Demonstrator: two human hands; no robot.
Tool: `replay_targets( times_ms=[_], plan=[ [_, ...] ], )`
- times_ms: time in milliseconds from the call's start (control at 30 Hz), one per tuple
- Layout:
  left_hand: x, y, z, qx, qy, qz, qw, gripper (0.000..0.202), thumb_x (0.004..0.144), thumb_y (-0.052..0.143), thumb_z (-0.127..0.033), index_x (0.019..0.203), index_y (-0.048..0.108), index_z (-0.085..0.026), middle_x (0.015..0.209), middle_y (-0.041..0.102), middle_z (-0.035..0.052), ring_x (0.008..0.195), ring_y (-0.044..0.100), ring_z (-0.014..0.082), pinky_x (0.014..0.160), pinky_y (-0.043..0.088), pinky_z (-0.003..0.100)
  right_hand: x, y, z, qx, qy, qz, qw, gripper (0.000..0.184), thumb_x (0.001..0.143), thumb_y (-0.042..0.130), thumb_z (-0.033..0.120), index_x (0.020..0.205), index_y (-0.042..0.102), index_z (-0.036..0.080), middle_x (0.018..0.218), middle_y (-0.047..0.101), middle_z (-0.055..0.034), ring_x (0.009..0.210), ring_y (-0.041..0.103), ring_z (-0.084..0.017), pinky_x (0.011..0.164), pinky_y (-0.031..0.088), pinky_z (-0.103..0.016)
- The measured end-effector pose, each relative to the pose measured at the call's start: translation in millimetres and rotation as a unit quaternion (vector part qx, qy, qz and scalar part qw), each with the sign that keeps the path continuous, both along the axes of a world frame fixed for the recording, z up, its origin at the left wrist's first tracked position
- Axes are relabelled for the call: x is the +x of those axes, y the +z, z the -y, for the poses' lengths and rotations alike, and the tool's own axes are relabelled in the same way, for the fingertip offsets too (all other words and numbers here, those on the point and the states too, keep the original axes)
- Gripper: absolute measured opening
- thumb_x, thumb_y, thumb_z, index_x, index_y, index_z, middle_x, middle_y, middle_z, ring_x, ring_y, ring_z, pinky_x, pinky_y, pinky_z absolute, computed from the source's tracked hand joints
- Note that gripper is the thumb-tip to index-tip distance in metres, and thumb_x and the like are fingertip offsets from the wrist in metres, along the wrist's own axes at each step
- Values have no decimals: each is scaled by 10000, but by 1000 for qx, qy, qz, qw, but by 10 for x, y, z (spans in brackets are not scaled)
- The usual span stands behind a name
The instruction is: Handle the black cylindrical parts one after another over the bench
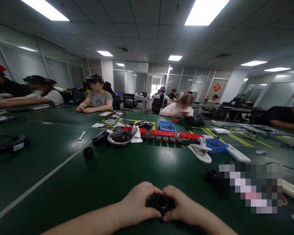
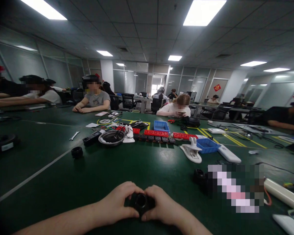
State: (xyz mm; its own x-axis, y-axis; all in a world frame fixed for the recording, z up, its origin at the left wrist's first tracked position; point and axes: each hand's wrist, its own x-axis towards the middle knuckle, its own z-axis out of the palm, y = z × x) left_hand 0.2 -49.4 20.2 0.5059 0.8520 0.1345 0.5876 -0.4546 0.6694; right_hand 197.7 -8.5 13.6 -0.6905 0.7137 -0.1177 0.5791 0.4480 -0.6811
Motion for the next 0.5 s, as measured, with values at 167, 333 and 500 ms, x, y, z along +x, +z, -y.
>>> replay_targets(
  times_ms=[167, 333, 500],
  plan=[
    [53, 2, 50, -16, 37, -13, 999, 403, 620, 764, -274, 987, 607, -223, 837, 558, -11, 780, 503, 177, 673, 376, 248, -41, -42, 36, 44, -29, 29, 998, 441, 466, 822, 303, 815, 606, 143, 780, 512, 12, 739, 477, -165, 614, 343, -234],
    [105, -22, 64, -35, 96, 10, 995, 372, 584, 768, -220, 914, 600, -191, 857, 554, -8, 771, 490, 174, 671, 379, 253, -133, -105, 108, 113, -73, 65, 989, 499, 459, 784, 476, 777, 577, 151, 779, 556, -23, 710, 489, -182, 603, 335, -258],
    [80, -61, -5, -32, 85, 2, 996, 400, 553, 793, -236, 898, 599, -187, 828, 542, -12, 730, 486, 165, 638, 381, 239, -178, -106, 131, 141, -80, 81, 983, 501, 492, 735, 535, 783, 580, 157, 806, 601, -61, 732, 519, -229, 657, 360, -316]
  ],
)
